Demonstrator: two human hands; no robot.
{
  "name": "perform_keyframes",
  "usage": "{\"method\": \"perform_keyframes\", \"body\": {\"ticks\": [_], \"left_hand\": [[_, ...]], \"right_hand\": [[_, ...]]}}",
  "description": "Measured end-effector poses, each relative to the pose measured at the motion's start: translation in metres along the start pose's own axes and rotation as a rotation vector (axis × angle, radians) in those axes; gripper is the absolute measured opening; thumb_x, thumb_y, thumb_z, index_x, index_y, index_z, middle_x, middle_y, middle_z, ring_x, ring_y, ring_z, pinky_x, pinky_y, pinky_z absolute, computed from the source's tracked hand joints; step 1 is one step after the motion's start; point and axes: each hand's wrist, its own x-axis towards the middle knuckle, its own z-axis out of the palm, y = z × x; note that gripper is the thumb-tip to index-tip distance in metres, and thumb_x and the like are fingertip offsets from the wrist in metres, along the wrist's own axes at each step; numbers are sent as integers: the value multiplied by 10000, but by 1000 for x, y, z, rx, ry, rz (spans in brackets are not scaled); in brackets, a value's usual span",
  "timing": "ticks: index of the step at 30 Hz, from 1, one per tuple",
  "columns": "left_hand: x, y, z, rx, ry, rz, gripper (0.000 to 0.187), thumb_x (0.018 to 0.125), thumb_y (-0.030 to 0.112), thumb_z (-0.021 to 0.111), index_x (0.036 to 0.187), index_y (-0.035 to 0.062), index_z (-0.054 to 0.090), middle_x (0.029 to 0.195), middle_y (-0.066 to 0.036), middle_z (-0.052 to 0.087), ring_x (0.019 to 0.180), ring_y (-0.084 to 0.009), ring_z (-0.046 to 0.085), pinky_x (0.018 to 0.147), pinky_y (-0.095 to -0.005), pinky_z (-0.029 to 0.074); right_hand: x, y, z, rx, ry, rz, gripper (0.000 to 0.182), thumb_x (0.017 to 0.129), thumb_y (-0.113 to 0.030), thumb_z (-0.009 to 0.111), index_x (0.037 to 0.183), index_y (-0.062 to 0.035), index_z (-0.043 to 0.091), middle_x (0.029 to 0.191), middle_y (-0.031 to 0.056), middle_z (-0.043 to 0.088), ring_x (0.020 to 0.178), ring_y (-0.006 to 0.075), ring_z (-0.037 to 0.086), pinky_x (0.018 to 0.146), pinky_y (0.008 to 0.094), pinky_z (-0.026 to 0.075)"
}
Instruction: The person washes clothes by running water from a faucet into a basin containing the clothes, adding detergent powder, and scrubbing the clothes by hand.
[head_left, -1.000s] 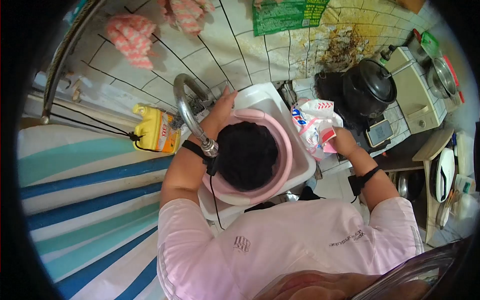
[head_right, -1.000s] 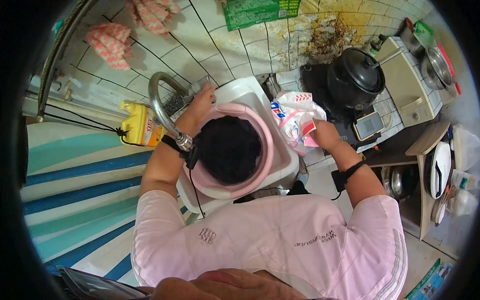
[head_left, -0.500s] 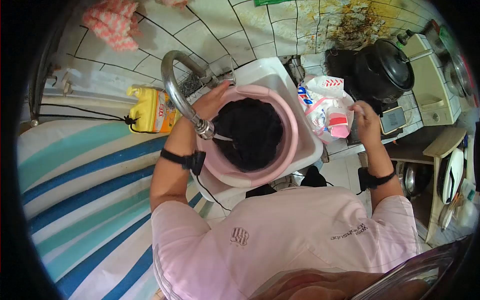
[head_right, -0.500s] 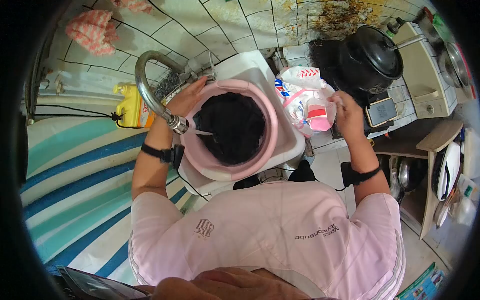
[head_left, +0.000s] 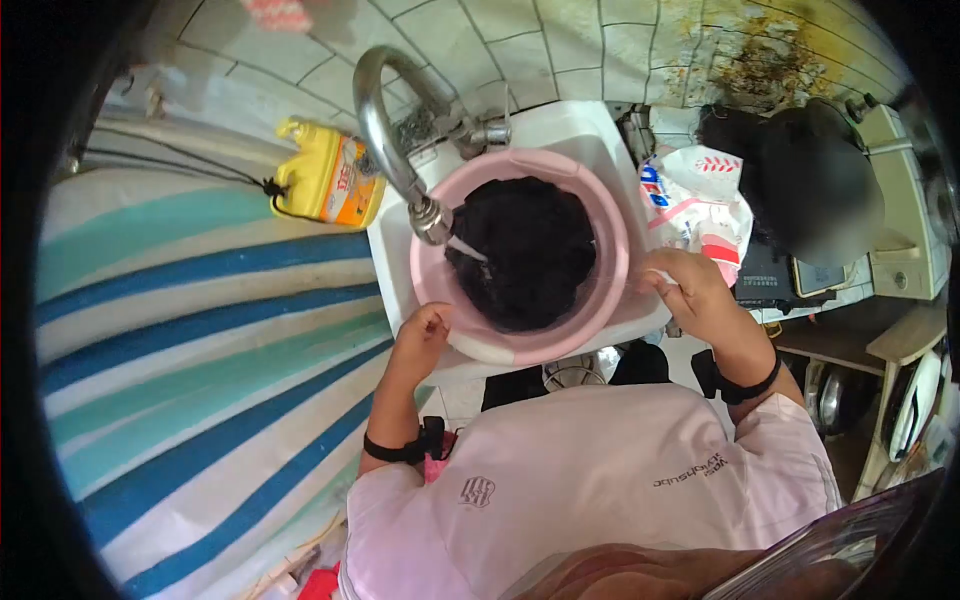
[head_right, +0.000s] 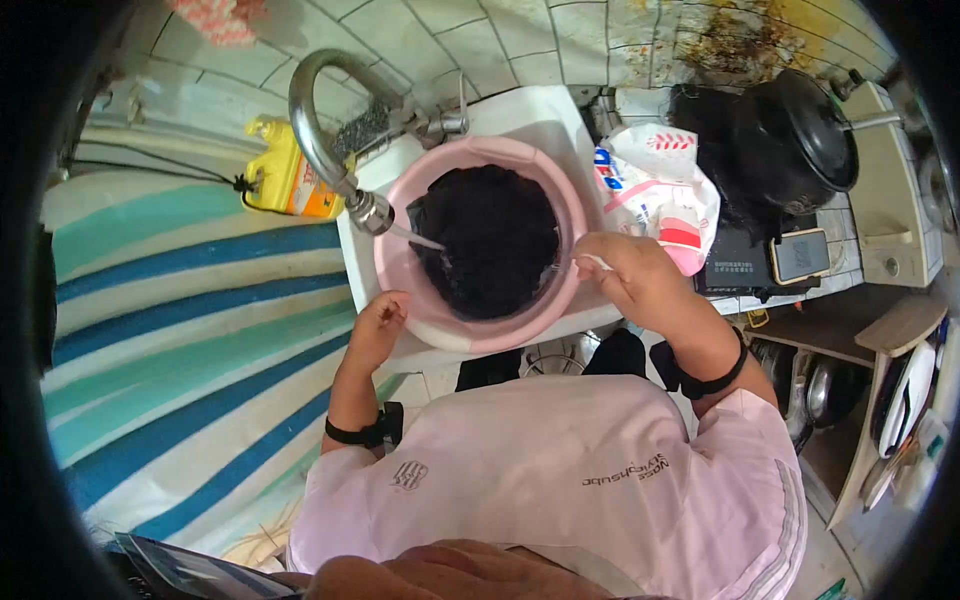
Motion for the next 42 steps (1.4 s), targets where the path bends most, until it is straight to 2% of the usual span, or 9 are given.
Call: {"method": "perform_keyframes", "body": {"ticks": [4,6,15,18,22,26,29,32,42], "left_hand": [[-11,22,-1,-76,198,12,176,885,59,560,1055,43,601,747,-38,511,687,-120,476,638,-258,430],[-9,60,-13,-29,145,87,192,852,14,552,1037,36,599,740,-50,531,660,-124,479,618,-264,430],[-22,103,-19,-34,-16,-59,132,870,32,538,986,8,596,671,-84,533,598,-150,493,564,-298,416],[-35,88,-2,39,-4,95,179,884,67,527,1048,23,585,740,-143,585,675,-254,572,642,-373,456],[-79,57,22,592,-177,74,351,879,83,499,1217,-5,467,1044,-212,584,1008,-376,536,854,-456,429],[-103,22,56,502,-96,0,361,899,115,483,1230,-26,451,963,-222,569,889,-373,555,784,-457,448],[-99,4,102,-98,177,-170,297,963,199,439,1166,-16,461,854,-150,558,809,-228,557,748,-363,452],[-83,30,98,-208,134,-223,232,973,202,429,1095,11,479,804,-116,558,770,-194,554,725,-337,455],[-2,54,22,-54,311,16,108,911,71,507,972,0,562,773,-111,581,711,-211,575,687,-313,466]], "right_hand": [[9,5,22,-70,13,-104,273,773,66,544,1031,-15,579,902,126,636,795,256,644,741,333,498],[19,4,32,-88,68,65,160,856,1,551,1012,-8,584,876,105,636,760,200,642,730,298,490],[13,2,26,62,178,75,132,941,-95,516,994,5,585,733,42,607,544,57,473,494,187,368],[8,5,22,77,189,129,138,940,-106,524,1005,0,583,728,42,609,543,59,474,499,188,369],[1,9,18,-39,151,99,129,929,-96,536,1007,-4,584,732,54,613,622,111,556,597,236,445],[-4,3,16,-10,52,102,120,909,-63,548,1008,-1,578,745,78,610,680,154,599,657,269,470],[-6,2,15,15,49,134,121,896,-45,555,1007,0,576,755,89,612,685,169,610,657,276,476],[-3,5,18,19,37,121,128,882,-6,542,1006,-1,575,759,93,615,687,175,614,650,282,481],[21,8,41,143,4,202,104,911,-53,532,977,8,584,734,70,601,667,125,579,617,262,463]]}}
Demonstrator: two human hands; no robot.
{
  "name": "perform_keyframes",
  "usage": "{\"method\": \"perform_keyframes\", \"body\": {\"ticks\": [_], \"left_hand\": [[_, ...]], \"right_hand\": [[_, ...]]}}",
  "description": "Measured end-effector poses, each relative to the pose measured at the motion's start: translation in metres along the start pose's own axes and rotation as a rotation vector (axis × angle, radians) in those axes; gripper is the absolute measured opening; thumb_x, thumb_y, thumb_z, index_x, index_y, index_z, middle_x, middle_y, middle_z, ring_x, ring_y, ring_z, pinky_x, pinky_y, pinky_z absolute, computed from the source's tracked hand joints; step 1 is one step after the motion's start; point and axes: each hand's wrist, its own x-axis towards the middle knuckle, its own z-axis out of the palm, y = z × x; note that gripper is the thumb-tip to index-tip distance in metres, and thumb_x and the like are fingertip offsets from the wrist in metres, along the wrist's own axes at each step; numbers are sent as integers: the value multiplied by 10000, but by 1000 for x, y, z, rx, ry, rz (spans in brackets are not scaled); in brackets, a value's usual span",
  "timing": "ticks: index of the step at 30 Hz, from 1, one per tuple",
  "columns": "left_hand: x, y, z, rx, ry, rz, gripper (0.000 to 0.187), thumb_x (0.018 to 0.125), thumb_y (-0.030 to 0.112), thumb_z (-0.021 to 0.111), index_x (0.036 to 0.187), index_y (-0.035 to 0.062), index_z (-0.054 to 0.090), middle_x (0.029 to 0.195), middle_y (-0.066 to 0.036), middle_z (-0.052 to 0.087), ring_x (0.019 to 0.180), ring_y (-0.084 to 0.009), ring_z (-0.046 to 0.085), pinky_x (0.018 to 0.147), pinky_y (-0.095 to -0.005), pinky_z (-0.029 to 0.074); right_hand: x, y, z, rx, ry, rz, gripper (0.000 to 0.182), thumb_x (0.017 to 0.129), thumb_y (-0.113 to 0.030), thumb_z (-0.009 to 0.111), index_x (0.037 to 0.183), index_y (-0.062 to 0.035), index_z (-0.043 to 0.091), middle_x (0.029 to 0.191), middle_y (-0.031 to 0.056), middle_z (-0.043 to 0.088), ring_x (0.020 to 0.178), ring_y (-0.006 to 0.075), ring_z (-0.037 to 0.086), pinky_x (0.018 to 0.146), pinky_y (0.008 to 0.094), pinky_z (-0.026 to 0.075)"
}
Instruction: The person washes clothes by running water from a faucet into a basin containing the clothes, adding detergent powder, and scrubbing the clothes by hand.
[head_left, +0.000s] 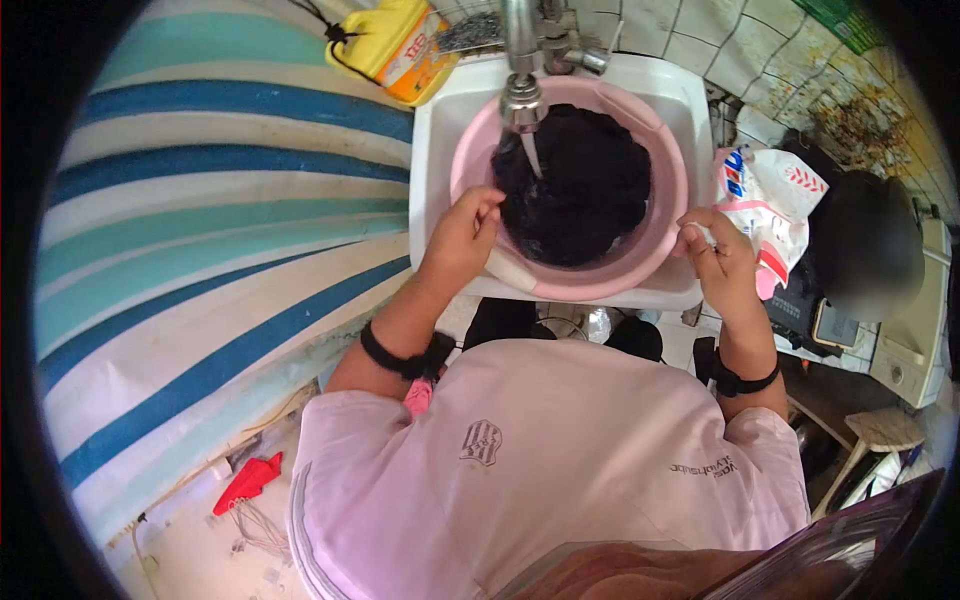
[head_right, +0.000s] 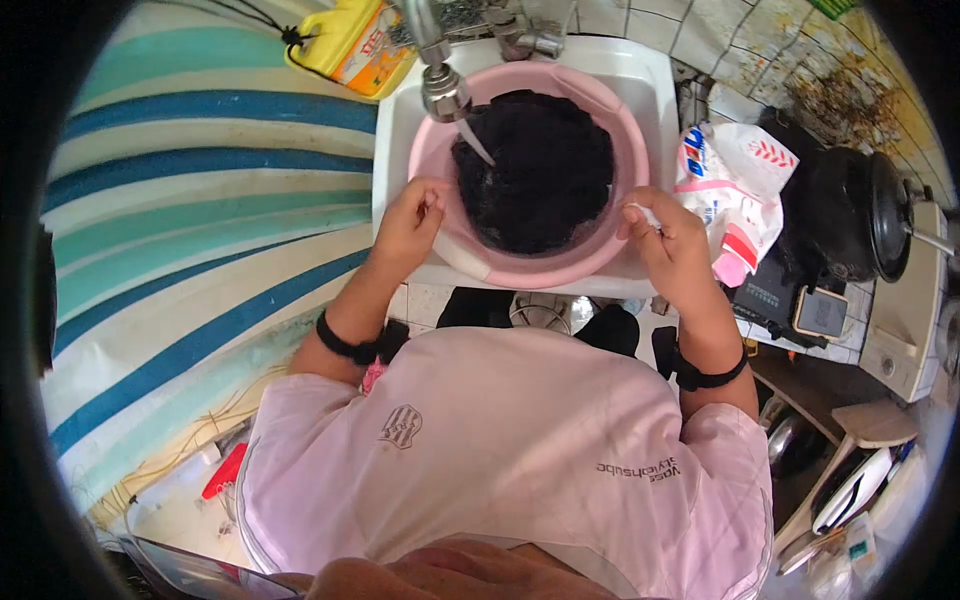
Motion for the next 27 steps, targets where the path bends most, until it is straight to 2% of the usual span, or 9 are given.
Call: {"method": "perform_keyframes", "body": {"ticks": [2,5,9,12,13,17,20,22,27], "left_hand": [[17,13,-9,152,-27,47,112,892,53,515,973,-3,569,796,-135,599,727,-249,595,691,-333,475],[30,28,-14,305,23,146,158,839,34,525,984,12,583,907,-212,632,855,-406,598,728,-436,484],[34,20,-8,249,-7,93,151,835,51,541,977,28,586,866,-224,629,856,-408,607,737,-438,487],[40,-15,1,280,-67,219,137,891,28,511,1016,12,565,929,-195,636,851,-307,644,751,-348,491],[40,-23,4,285,-98,203,161,890,2,499,1033,21,571,927,-159,631,793,-239,620,729,-319,480],[43,-41,11,201,-177,184,249,869,-63,466,1079,25,568,919,-94,577,760,-158,517,708,-265,437],[48,-42,14,138,-240,264,297,845,-96,470,1099,30,558,890,-60,554,793,-139,512,730,-253,432],[52,-36,22,4,-248,185,338,822,-100,508,1123,47,551,858,-26,519,792,-124,495,746,-242,426],[62,-27,18,-20,-188,87,260,831,23,608,1085,23,554,796,-30,538,722,-127,506,683,-245,432]], "right_hand": [[8,-3,6,34,5,11,104,917,-61,527,973,5,584,731,62,596,660,114,566,607,257,455],[16,-8,17,27,21,-39,104,930,-78,511,962,-10,582,706,50,578,639,106,543,588,249,437],[26,-14,21,69,-15,25,104,938,-99,500,969,-27,569,674,30,554,618,100,526,570,257,429],[30,-4,21,51,-40,16,130,956,-144,504,972,-38,579,734,-13,534,630,52,471,556,218,400],[31,1,21,34,-2,30,130,956,-144,504,972,-38,579,734,-13,534,630,52,471,556,218,400],[42,10,29,158,-63,127,137,965,-152,474,944,-49,563,659,-9,528,586,47,465,516,205,380],[43,21,36,239,-28,203,134,966,-148,465,939,-56,558,636,-7,527,544,45,446,486,195,354],[45,27,39,290,-4,180,133,966,-148,463,942,-59,559,635,-5,529,525,43,433,473,191,340],[46,36,46,393,-21,261,130,963,-154,474,929,-67,565,638,0,532,533,51,434,475,185,326]]}}
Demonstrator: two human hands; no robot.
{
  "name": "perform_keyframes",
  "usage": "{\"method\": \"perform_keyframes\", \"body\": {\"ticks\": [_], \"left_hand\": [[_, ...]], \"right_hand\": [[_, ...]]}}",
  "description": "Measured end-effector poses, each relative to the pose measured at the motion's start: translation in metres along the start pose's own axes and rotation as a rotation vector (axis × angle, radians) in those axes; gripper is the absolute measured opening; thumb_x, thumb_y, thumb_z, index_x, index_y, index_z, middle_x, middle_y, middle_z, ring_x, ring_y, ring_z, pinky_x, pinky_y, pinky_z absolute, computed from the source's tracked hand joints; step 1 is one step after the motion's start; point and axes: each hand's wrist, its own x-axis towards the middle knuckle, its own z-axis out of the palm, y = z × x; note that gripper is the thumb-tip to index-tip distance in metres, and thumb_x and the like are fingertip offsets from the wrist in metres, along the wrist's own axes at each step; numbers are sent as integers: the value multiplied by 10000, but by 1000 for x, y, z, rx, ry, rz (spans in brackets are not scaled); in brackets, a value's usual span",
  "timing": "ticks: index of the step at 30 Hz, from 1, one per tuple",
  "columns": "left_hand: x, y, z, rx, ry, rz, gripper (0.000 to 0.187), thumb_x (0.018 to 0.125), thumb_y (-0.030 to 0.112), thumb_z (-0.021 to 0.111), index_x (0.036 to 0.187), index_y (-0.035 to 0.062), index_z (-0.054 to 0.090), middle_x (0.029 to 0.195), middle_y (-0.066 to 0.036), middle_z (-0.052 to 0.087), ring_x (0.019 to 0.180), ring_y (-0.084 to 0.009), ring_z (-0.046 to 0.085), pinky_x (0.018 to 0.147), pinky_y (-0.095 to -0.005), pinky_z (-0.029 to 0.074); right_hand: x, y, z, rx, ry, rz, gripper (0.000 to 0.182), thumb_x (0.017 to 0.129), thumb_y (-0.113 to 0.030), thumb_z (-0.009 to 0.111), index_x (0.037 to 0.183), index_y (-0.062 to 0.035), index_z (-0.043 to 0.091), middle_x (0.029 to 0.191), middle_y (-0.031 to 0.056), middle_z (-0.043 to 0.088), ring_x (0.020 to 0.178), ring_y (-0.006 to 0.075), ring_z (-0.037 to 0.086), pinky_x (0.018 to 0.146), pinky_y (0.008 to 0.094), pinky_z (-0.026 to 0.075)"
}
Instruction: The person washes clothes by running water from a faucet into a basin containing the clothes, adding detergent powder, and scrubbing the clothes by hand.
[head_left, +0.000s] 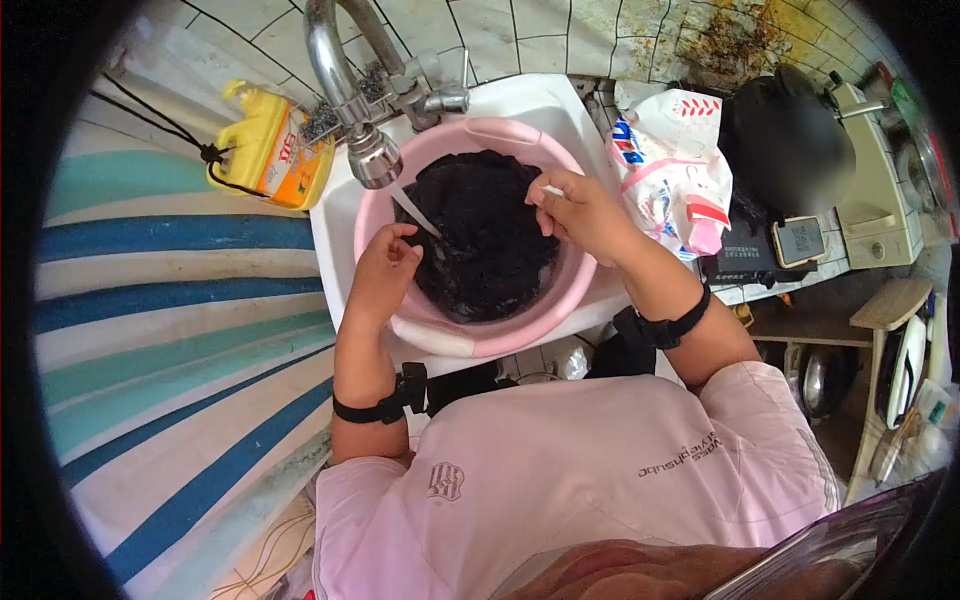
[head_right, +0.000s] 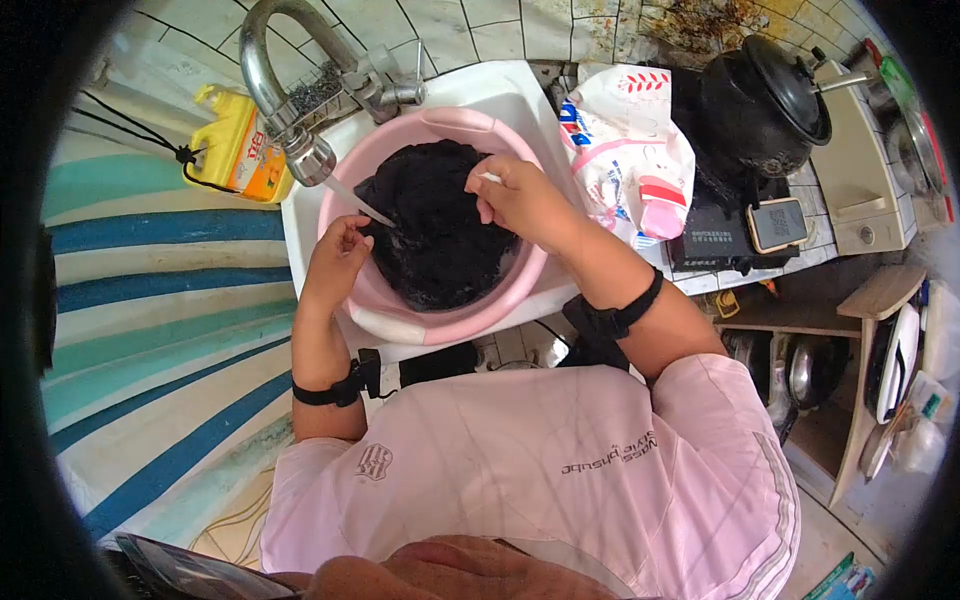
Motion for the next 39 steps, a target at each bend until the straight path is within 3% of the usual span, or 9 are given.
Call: {"method": "perform_keyframes", "body": {"ticks": [7,10,16,19,23,29,32,36,39], "left_hand": [[-6,-29,-14,-156,71,-139,278,832,38,628,1099,19,553,834,-26,516,754,-115,475,712,-244,422],[-19,-43,-15,273,309,143,337,799,65,676,1105,12,545,886,-65,513,801,-149,486,722,-271,430],[-49,-61,-16,456,451,31,560,740,115,738,1201,-10,445,979,-189,500,891,-303,533,839,-388,449],[-66,-56,-8,185,339,-220,700,779,135,704,1318,-42,295,1065,-226,510,940,-317,557,873,-392,453],[-79,-44,9,-33,136,-281,731,842,106,621,1389,14,145,1162,-226,514,852,-256,612,513,-317,527],[-71,-50,-11,-27,143,-333,709,834,39,553,1410,-18,144,1249,-257,482,1024,-325,579,732,-354,540],[-47,-104,-37,-74,192,-139,608,816,19,558,1372,-6,315,1224,-223,531,1137,-308,518,992,-323,368],[-49,-93,-49,6,165,-120,587,826,-58,493,1386,25,337,1186,-179,554,1020,-254,561,807,-309,479],[-83,-71,-24,368,342,-114,643,836,170,600,1349,-93,317,1249,-338,471,1185,-421,471,1014,-386,366]], "right_hand": [[0,24,-18,-140,272,-87,161,947,-232,527,953,-79,580,640,-19,531,518,52,431,471,191,325],[-7,39,-24,-183,365,-156,167,944,-212,526,964,-58,587,631,-16,534,537,56,453,497,212,357],[-14,57,-28,-263,439,-260,166,943,-184,517,956,-37,594,618,-5,538,537,72,464,514,236,381],[-8,53,-25,-285,513,-287,175,943,-191,516,934,-39,603,619,-5,540,549,78,477,518,244,385],[0,20,-7,-315,390,-327,202,940,-204,516,906,-23,597,615,0,533,562,85,482,526,248,383],[19,-11,10,-489,249,-459,216,926,-211,529,908,-12,610,601,16,542,553,103,483,528,275,390],[26,-8,-1,-486,344,-324,207,902,-195,537,906,-5,620,605,49,580,562,143,535,553,304,424],[44,32,-21,-465,411,-216,184,878,-163,551,905,1,630,652,82,618,555,168,567,528,335,450],[47,43,-26,-306,303,-175,170,892,-154,542,924,-6,618,677,79,605,508,144,520,463,307,416]]}}
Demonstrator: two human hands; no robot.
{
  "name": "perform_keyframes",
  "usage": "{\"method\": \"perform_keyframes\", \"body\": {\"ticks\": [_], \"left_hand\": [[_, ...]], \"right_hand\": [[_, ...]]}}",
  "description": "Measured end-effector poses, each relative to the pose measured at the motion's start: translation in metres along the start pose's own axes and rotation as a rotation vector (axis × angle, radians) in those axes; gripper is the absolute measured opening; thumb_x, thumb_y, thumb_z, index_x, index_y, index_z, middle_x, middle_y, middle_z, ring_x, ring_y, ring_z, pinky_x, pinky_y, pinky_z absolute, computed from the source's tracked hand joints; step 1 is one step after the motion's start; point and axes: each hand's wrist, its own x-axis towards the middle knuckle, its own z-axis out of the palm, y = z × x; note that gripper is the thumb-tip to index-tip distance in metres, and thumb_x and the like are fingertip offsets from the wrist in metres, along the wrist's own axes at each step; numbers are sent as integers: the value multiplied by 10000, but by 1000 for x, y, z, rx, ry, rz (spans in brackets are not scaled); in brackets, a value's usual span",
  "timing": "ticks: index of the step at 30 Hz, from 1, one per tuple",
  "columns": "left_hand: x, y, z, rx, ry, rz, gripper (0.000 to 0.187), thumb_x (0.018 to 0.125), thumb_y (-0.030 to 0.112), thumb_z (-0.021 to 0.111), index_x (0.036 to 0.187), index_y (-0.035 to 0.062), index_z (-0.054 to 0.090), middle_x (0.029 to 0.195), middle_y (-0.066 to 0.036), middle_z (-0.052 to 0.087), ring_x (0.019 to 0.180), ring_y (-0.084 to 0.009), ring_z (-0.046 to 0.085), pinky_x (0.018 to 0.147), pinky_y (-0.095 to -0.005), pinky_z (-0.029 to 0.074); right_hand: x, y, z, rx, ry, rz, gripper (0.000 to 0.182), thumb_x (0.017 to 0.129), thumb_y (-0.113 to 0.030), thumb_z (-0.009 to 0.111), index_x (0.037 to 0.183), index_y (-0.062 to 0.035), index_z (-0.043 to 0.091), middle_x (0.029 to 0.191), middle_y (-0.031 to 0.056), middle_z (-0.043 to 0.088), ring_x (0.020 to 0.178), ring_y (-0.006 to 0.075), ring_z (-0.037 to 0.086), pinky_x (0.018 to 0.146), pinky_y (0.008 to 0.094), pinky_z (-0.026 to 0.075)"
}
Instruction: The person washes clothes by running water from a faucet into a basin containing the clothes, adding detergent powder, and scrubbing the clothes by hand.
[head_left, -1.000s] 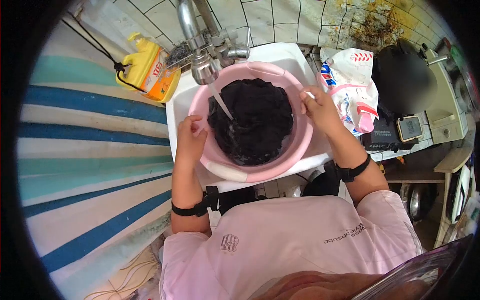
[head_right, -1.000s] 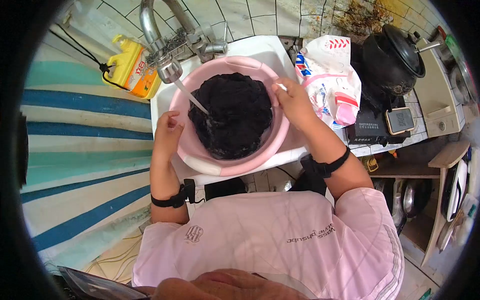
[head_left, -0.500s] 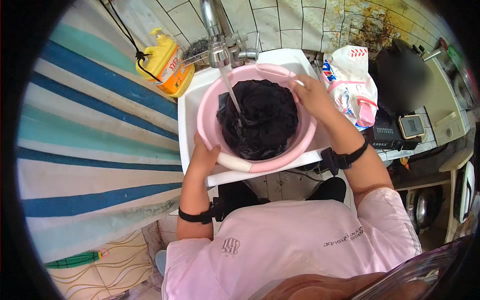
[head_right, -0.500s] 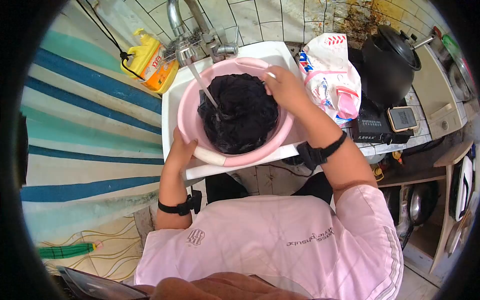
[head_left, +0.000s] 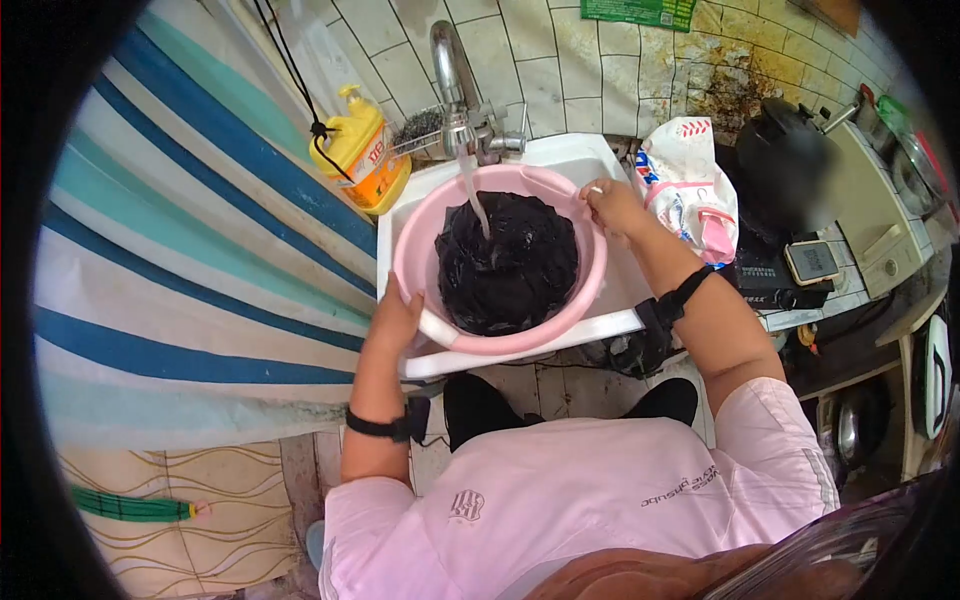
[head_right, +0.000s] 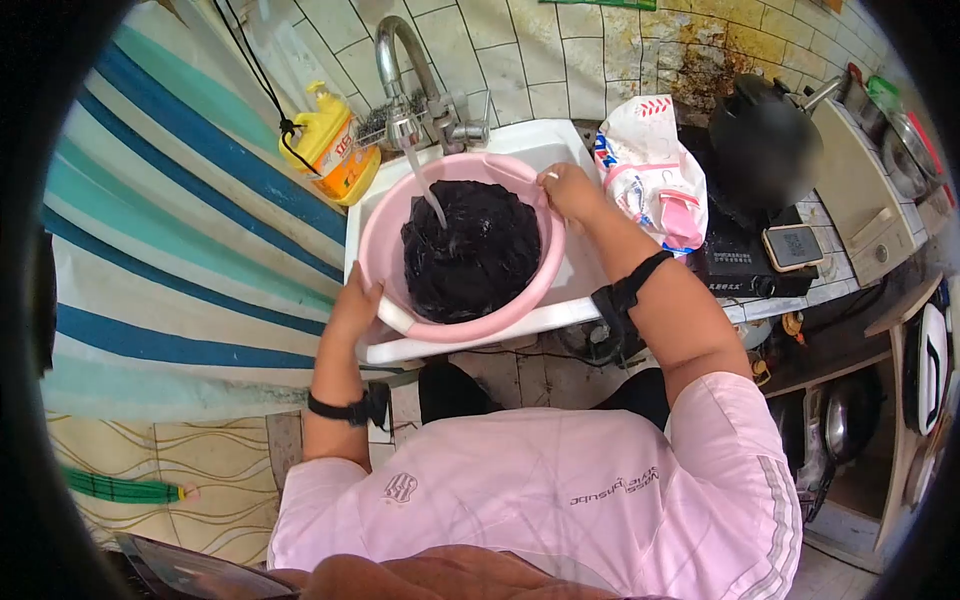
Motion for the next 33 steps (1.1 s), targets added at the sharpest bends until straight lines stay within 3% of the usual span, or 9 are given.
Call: {"method": "perform_keyframes", "body": {"ticks": [1,4,7,17,20,22,24,32,33], "left_hand": [[-8,-3,6,107,132,120,556,857,226,591,1261,-122,434,1119,-316,550,967,-417,553,916,-429,426],[-39,5,0,442,181,319,473,850,224,622,1204,-75,524,1142,-296,522,943,-389,564,872,-404,459],[-87,61,-11,102,10,242,392,819,192,668,1130,-30,580,1187,-271,463,934,-368,559,813,-376,485],[-62,37,10,26,139,398,209,725,100,678,846,-17,554,1114,-222,495,1003,-405,531,857,-415,453],[-50,33,-1,2,115,315,197,692,73,670,822,-9,547,1083,-210,510,984,-397,538,858,-411,450],[-42,23,-1,-6,168,325,194,673,59,661,811,-9,544,1093,-198,509,981,-388,544,869,-407,443],[-38,18,-4,-73,144,272,191,667,49,658,810,-15,548,1113,-200,512,991,-391,543,887,-409,436],[-15,-18,-20,73,211,319,220,704,35,625,919,-3,608,1277,-213,495,1051,-386,516,940,-403,415],[-17,-17,-22,142,190,267,283,730,57,617,1010,14,629,1301,-215,483,1089,-383,502,954,-404,402]], "right_hand": [[-9,-9,2,112,-26,53,166,900,-154,539,943,-8,604,658,67,587,486,129,488,441,285,389],[-11,-7,5,267,-64,115,142,915,-157,526,961,-33,579,641,30,549,457,95,428,412,246,334],[-7,-3,6,342,-102,138,120,926,-160,518,955,-53,562,644,5,527,439,77,379,397,226,289],[-22,10,0,347,-193,178,137,902,-162,555,892,-29,585,624,29,532,430,109,390,390,264,300],[-57,-23,10,4,-138,140,207,880,-194,577,871,8,618,708,122,608,556,233,566,503,340,458],[-56,-33,27,-632,-43,-251,255,869,-224,581,900,25,629,819,198,638,756,363,624,694,430,496],[-42,-53,48,-480,-175,-420,282,843,-265,604,908,6,646,927,227,631,894,422,597,825,464,458],[-19,-140,87,-458,-56,-648,203,807,-5,524,966,7,650,776,219,638,776,345,647,696,412,510],[-18,-141,86,-286,-135,-427,238,802,24,512,1002,1,641,742,196,632,732,292,654,624,381,511]]}}
